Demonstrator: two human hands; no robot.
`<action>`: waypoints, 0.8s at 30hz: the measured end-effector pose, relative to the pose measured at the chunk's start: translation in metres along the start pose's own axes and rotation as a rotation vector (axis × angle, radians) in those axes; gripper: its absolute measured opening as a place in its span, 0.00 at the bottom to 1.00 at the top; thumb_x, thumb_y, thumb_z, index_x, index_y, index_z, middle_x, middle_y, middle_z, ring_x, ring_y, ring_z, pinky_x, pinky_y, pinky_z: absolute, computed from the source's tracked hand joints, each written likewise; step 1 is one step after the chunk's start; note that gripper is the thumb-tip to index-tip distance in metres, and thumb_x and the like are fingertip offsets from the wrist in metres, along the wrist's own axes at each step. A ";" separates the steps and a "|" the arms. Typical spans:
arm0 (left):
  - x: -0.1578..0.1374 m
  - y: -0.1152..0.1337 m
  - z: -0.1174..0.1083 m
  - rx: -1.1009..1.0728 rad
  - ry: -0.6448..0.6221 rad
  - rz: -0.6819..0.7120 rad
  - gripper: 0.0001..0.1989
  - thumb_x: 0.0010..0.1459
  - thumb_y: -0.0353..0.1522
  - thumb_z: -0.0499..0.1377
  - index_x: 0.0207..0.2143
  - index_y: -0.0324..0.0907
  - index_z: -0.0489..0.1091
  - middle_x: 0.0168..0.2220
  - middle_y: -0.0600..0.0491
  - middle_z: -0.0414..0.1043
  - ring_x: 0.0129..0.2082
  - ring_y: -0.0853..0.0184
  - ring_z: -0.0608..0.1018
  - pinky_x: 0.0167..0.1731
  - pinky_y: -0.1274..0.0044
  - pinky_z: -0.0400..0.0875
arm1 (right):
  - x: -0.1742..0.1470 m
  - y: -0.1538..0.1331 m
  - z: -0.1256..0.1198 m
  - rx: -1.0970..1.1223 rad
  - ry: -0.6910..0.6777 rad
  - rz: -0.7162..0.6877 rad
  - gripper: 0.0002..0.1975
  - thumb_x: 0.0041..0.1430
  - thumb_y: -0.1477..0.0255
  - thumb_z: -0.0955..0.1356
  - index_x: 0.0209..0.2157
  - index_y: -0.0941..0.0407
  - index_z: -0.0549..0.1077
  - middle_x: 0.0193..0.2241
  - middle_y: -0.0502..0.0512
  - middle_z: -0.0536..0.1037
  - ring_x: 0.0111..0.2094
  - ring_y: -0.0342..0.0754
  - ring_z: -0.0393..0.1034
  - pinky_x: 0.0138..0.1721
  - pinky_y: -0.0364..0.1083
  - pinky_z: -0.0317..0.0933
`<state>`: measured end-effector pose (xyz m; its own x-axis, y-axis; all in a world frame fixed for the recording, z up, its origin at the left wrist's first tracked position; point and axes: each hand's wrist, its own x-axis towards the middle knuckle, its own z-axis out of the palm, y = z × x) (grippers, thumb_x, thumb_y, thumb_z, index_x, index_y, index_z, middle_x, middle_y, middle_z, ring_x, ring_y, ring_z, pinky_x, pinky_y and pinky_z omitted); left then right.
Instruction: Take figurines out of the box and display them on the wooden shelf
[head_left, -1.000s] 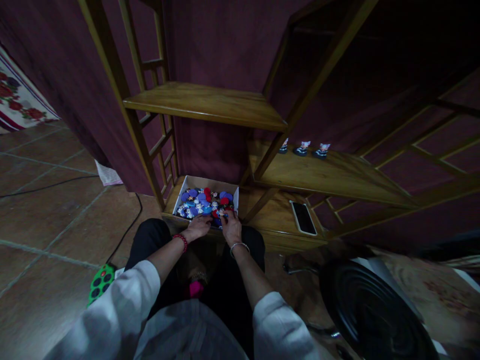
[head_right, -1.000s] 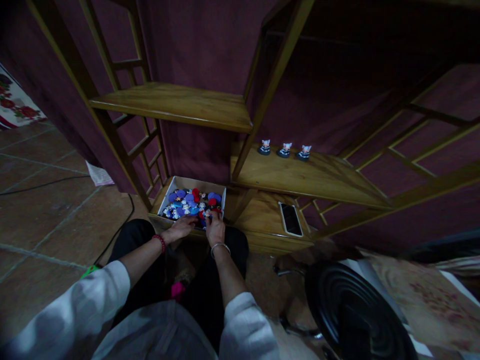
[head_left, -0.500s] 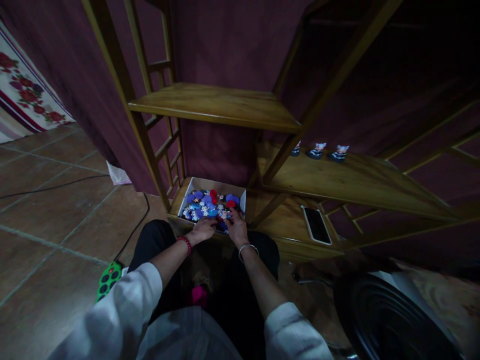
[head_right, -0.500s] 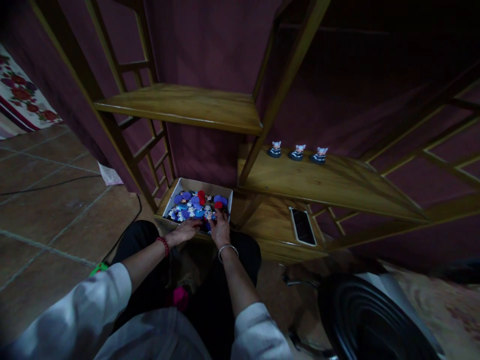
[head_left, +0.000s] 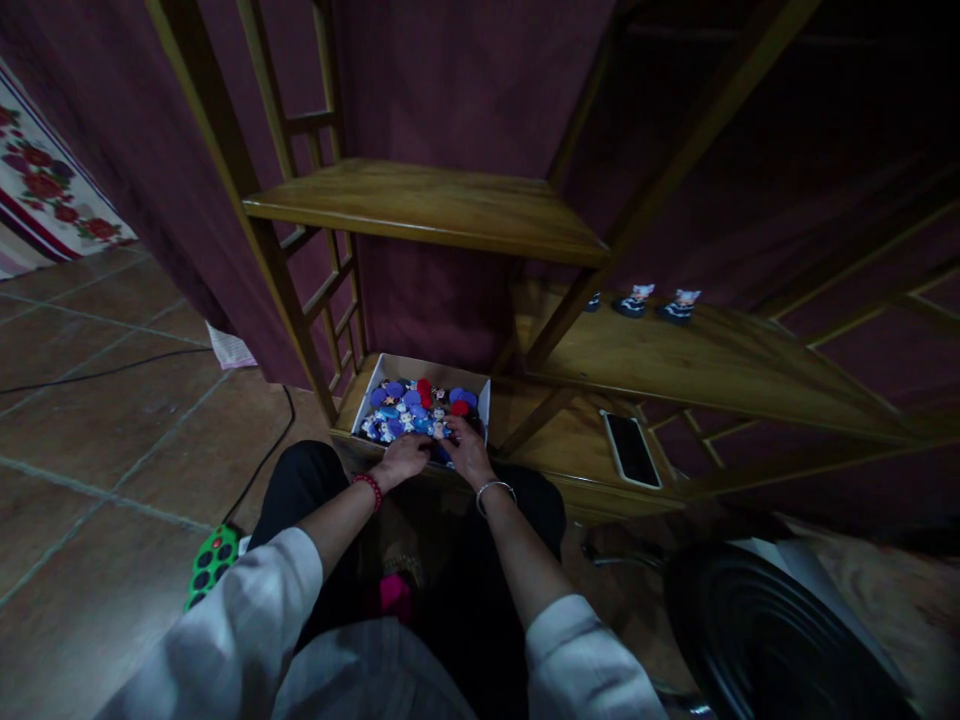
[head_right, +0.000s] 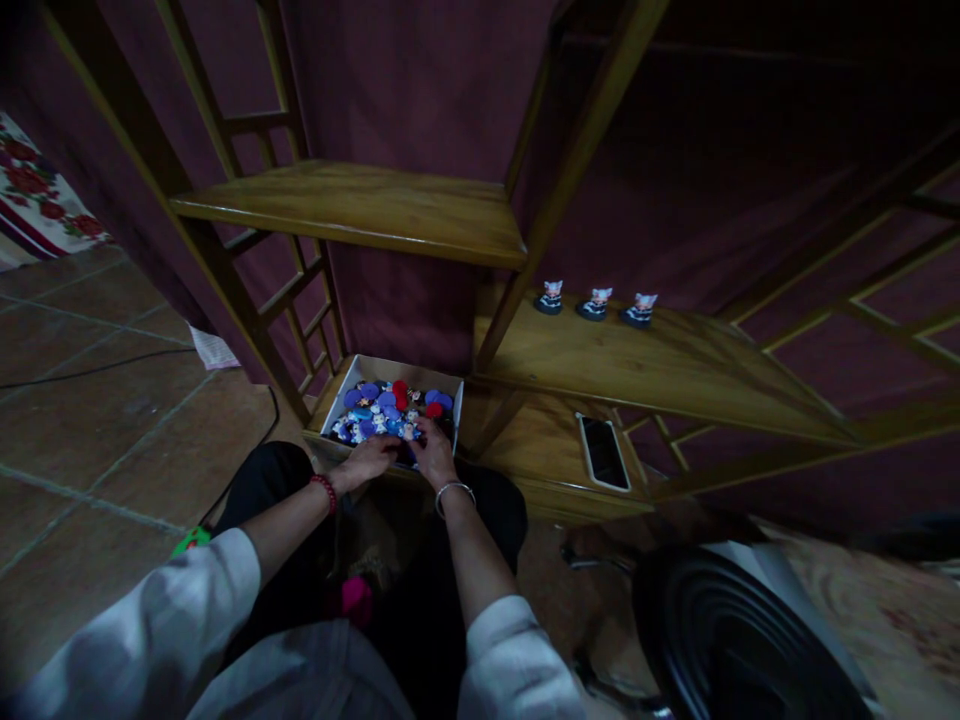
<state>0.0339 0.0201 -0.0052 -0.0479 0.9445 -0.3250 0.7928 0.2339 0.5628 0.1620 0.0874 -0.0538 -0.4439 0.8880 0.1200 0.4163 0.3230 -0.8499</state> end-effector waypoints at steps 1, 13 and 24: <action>0.000 0.000 0.001 -0.008 0.005 -0.012 0.17 0.52 0.28 0.47 0.41 0.42 0.70 0.43 0.53 0.72 0.43 0.67 0.72 0.43 0.80 0.64 | -0.001 -0.001 0.000 0.006 -0.003 0.005 0.18 0.46 0.78 0.65 0.42 0.54 0.66 0.37 0.53 0.72 0.35 0.43 0.68 0.38 0.44 0.64; 0.004 -0.007 0.009 -0.059 0.059 -0.073 0.17 0.53 0.30 0.47 0.43 0.44 0.69 0.44 0.54 0.71 0.44 0.67 0.72 0.43 0.79 0.64 | -0.001 0.006 0.001 0.072 -0.022 0.021 0.17 0.46 0.75 0.65 0.41 0.52 0.65 0.37 0.50 0.73 0.38 0.43 0.68 0.39 0.44 0.63; 0.000 -0.003 0.007 -0.170 0.049 -0.055 0.16 0.51 0.29 0.49 0.41 0.44 0.70 0.40 0.53 0.73 0.40 0.66 0.73 0.39 0.78 0.64 | 0.003 0.007 -0.003 0.179 -0.035 0.080 0.14 0.45 0.70 0.67 0.37 0.53 0.66 0.34 0.51 0.73 0.38 0.46 0.68 0.43 0.48 0.60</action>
<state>0.0354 0.0180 -0.0122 -0.1215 0.9382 -0.3239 0.6743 0.3175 0.6667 0.1658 0.0935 -0.0581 -0.4437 0.8955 0.0337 0.3051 0.1863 -0.9339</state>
